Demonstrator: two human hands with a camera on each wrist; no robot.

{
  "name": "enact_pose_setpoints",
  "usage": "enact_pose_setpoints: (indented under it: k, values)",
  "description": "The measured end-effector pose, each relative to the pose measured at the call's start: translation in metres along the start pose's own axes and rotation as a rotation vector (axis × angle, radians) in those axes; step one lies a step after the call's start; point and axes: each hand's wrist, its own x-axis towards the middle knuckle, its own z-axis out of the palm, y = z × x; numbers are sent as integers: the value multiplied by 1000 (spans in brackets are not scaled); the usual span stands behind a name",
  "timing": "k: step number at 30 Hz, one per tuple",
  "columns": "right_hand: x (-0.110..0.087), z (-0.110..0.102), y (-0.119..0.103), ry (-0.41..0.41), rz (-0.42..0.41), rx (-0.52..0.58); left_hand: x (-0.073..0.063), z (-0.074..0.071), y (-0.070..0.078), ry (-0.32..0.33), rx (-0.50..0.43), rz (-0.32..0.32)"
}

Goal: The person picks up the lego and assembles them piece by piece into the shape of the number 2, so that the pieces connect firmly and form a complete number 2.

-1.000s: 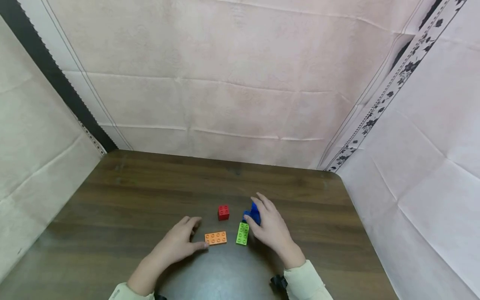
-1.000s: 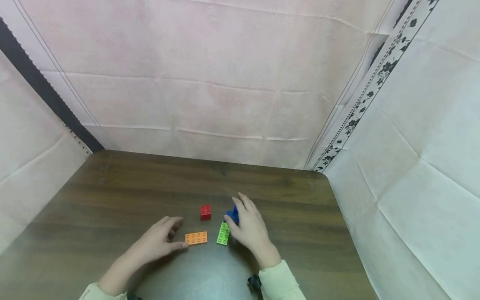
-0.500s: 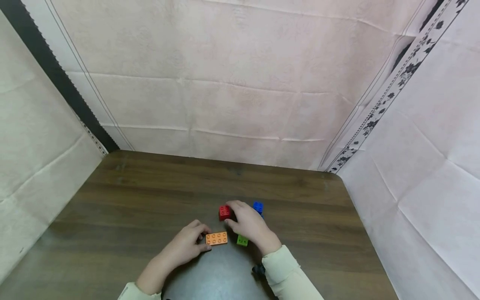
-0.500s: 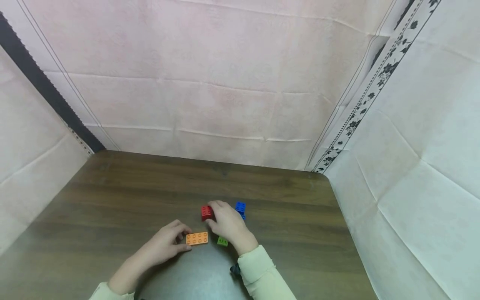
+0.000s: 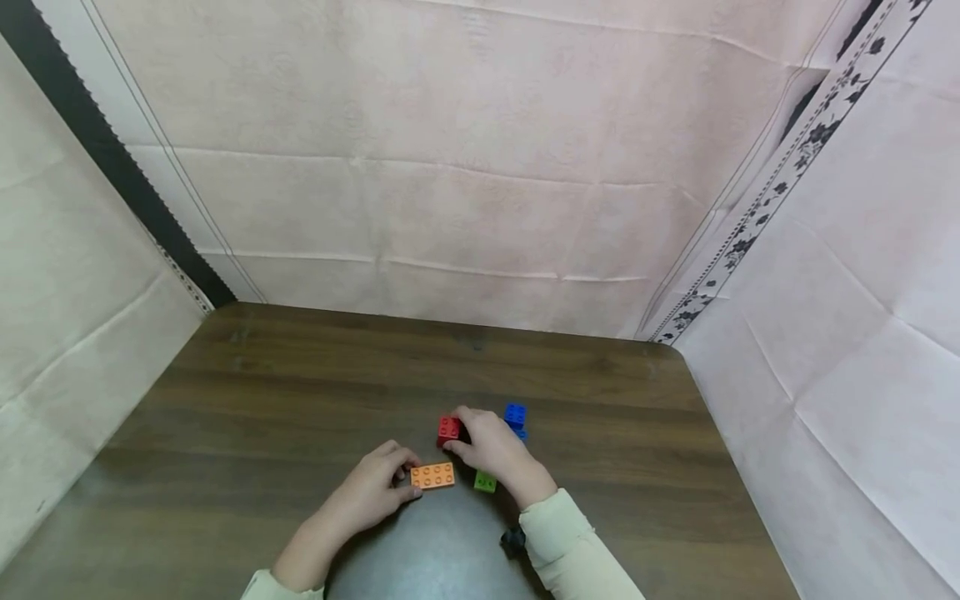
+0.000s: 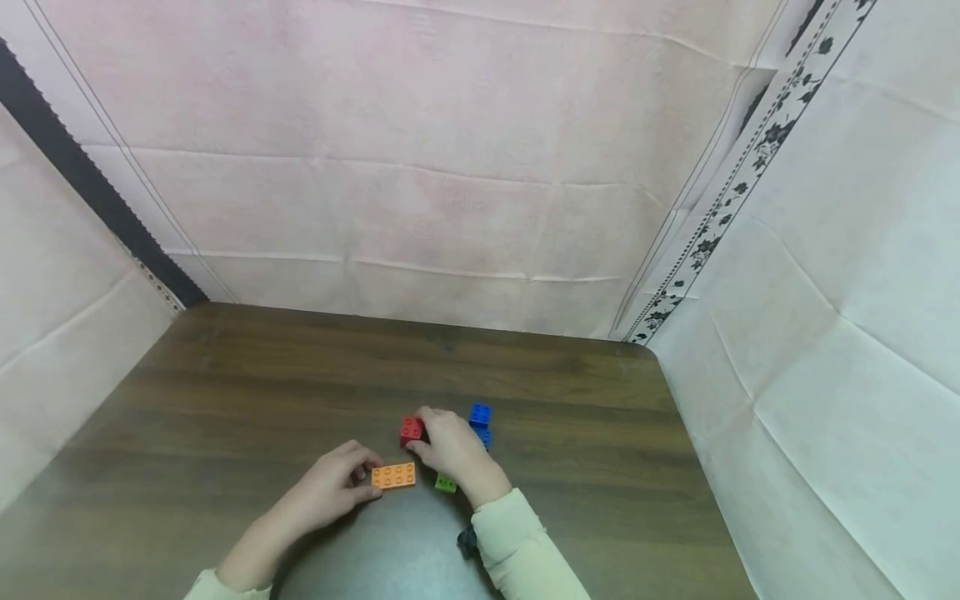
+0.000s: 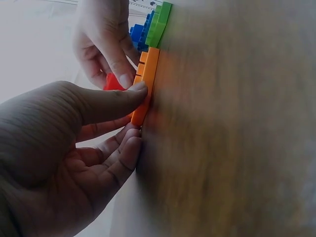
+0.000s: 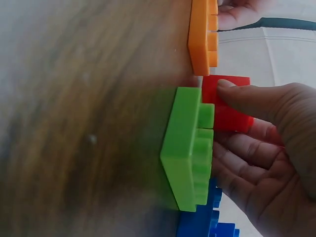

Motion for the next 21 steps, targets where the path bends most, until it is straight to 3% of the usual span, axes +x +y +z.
enact_pose_setpoints:
  k: [5, 10, 16, 21]
  values:
    - [-10, -3, -6, 4, -21, 153, -3, -1, -1, 17, -13, 17]
    - [-18, -3, -14, -14, -120, 269, -3, -1, -3, 34, -20, 34]
    - [-23, 2, -19, -58, -245, 302, -1, 3, -6, 62, -24, 37]
    - [-25, 7, -21, -83, -262, 286, -1, 3, -7, 70, -29, 28]
